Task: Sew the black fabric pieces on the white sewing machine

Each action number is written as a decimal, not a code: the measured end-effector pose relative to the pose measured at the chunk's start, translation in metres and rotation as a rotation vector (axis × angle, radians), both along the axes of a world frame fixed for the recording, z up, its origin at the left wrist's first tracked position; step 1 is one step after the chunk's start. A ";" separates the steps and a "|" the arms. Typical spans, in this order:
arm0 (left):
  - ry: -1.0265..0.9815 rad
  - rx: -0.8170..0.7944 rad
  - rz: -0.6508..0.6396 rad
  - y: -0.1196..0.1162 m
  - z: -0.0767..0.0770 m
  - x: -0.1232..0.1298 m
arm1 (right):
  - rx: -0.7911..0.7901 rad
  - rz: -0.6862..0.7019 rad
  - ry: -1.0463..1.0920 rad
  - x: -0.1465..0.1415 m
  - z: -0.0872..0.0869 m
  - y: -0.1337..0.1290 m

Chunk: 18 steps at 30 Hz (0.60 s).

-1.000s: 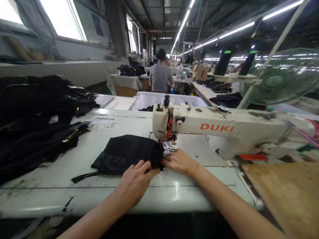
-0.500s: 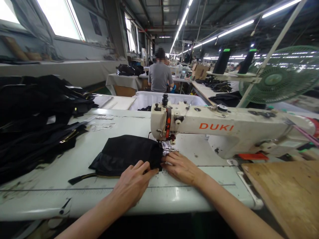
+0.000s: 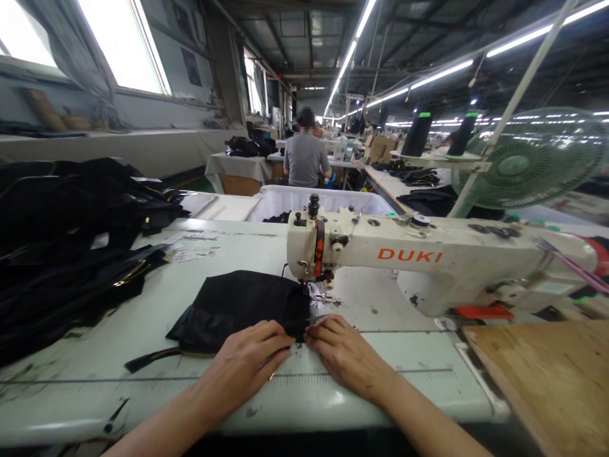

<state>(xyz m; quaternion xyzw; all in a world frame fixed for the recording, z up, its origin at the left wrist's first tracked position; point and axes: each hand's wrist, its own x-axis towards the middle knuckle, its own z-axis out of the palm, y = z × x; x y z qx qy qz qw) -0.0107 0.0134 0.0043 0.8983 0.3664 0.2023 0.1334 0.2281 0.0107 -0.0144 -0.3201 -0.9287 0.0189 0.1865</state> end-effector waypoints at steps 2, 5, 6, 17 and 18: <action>-0.207 0.061 0.065 0.006 -0.003 -0.003 | -0.026 -0.014 0.006 0.000 -0.001 -0.001; -0.239 0.032 0.065 0.017 -0.007 -0.002 | -0.047 -0.030 0.028 0.000 -0.002 -0.002; -0.196 -0.006 0.028 0.021 -0.008 0.000 | -0.052 -0.033 0.036 0.000 -0.002 -0.003; 0.086 -0.167 0.079 0.053 0.002 0.019 | -0.065 -0.104 0.055 -0.002 -0.005 -0.006; 0.098 -0.179 0.086 0.056 0.002 0.019 | -0.069 -0.098 0.061 -0.003 -0.005 -0.006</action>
